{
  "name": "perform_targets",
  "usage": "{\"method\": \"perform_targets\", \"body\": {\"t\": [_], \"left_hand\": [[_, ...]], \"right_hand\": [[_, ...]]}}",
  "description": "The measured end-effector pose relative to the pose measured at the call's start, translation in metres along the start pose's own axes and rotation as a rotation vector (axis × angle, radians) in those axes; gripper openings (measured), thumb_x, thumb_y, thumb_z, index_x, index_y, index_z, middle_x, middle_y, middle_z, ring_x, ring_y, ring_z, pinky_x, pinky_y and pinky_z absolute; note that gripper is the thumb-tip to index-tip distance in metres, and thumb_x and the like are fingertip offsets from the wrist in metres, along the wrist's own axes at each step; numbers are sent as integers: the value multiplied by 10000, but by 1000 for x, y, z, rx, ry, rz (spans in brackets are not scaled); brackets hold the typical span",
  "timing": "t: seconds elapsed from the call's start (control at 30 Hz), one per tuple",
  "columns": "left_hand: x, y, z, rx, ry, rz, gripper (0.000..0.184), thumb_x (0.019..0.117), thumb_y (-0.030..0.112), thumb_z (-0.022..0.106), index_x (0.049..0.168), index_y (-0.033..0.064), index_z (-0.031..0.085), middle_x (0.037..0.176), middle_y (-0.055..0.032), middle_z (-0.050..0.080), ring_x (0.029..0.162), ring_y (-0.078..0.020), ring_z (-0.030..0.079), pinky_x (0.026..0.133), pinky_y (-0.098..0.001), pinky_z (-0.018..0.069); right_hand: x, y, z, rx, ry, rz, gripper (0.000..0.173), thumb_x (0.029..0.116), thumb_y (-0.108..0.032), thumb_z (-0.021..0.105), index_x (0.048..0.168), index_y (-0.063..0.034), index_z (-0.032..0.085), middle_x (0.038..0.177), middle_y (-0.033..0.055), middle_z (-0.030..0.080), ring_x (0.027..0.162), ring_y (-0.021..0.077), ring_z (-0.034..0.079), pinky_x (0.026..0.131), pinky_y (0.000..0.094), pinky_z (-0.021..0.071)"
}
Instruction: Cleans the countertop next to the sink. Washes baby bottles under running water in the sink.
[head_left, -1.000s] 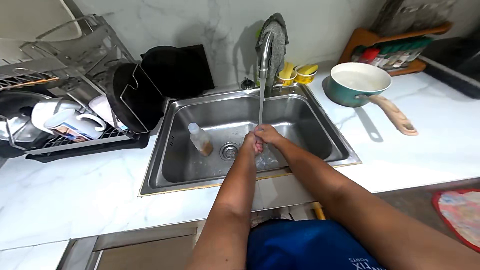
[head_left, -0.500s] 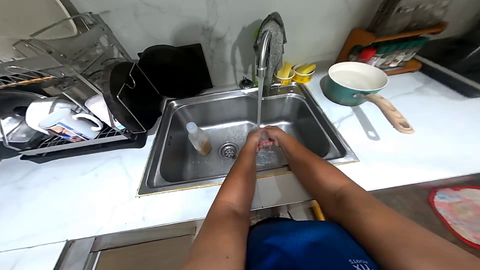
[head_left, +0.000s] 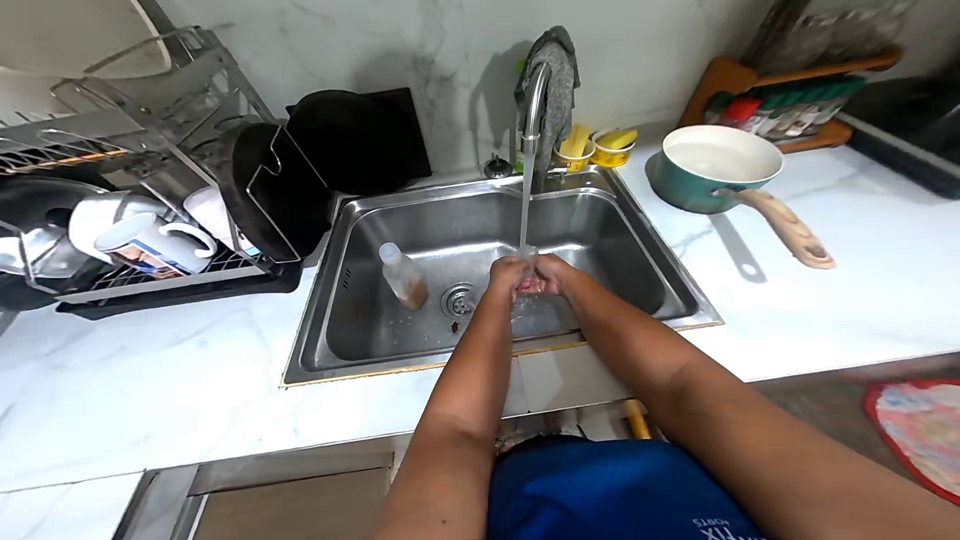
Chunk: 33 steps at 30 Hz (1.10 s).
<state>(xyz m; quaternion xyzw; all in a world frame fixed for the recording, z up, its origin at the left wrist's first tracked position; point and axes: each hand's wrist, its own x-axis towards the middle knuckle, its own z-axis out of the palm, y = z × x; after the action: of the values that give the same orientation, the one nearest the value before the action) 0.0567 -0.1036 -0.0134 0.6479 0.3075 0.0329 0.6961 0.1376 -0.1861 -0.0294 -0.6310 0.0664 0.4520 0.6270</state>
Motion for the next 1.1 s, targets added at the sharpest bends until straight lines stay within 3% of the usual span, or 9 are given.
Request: {"method": "perform_targets", "body": {"t": [0.23,0.37,0.43,0.5,0.6,0.7,0.9,1.1], "left_hand": [[-4,6,1,-31,3,-36,219,1004,63,598,1207,-18,602,777,-73,568,582,-134,526,572,-293,502],[0,4,-3,-38,-44,-37,469,927,18,692,1370,31,539,879,-111,611,652,-155,566,621,-311,527],[2,1,-6,-53,-30,-20,455,912,-37,684,1339,8,531,877,-104,595,653,-144,534,617,-302,496],[6,1,-9,-132,-7,-61,347,963,61,679,1282,12,551,869,-99,620,622,-132,563,586,-276,514],[10,1,-12,-243,19,-205,297,1040,268,568,1234,44,573,868,-107,616,621,-157,578,576,-281,518],[11,2,-12,-284,15,-279,271,1047,284,496,1114,37,585,813,-108,622,589,-163,589,557,-278,525],[8,2,-11,-219,58,-291,360,1064,297,517,1313,38,540,994,-153,613,708,-192,614,639,-297,548],[7,0,-10,-128,44,-277,370,1063,290,540,1318,22,551,1046,-157,615,785,-200,619,704,-311,545]], "right_hand": [[-13,0,7,-81,-8,-75,366,1106,-362,443,1246,-46,563,817,87,595,646,177,607,634,326,557],[-12,-1,7,-115,-19,-75,405,1109,-402,428,1294,-67,562,855,91,602,676,173,607,638,317,543],[-6,0,3,-178,1,-97,464,1098,-452,438,1271,-49,588,863,91,642,665,151,615,607,285,522],[-8,0,2,-221,45,-146,452,1092,-441,463,1249,-45,614,835,89,659,617,129,606,562,258,506],[-22,-5,3,-268,79,-186,375,1102,-334,478,1303,-42,601,929,122,628,669,157,579,611,291,506],[-17,-4,3,-320,74,-197,310,1087,-236,507,1279,-7,589,1022,162,631,749,194,620,676,328,544],[-2,1,-1,-394,67,-167,318,1094,-210,480,1353,-44,560,1170,188,620,903,247,634,769,398,552],[8,8,-4,-575,26,-222,360,1092,-256,501,1370,-37,562,1219,210,627,990,284,631,851,464,532]]}}
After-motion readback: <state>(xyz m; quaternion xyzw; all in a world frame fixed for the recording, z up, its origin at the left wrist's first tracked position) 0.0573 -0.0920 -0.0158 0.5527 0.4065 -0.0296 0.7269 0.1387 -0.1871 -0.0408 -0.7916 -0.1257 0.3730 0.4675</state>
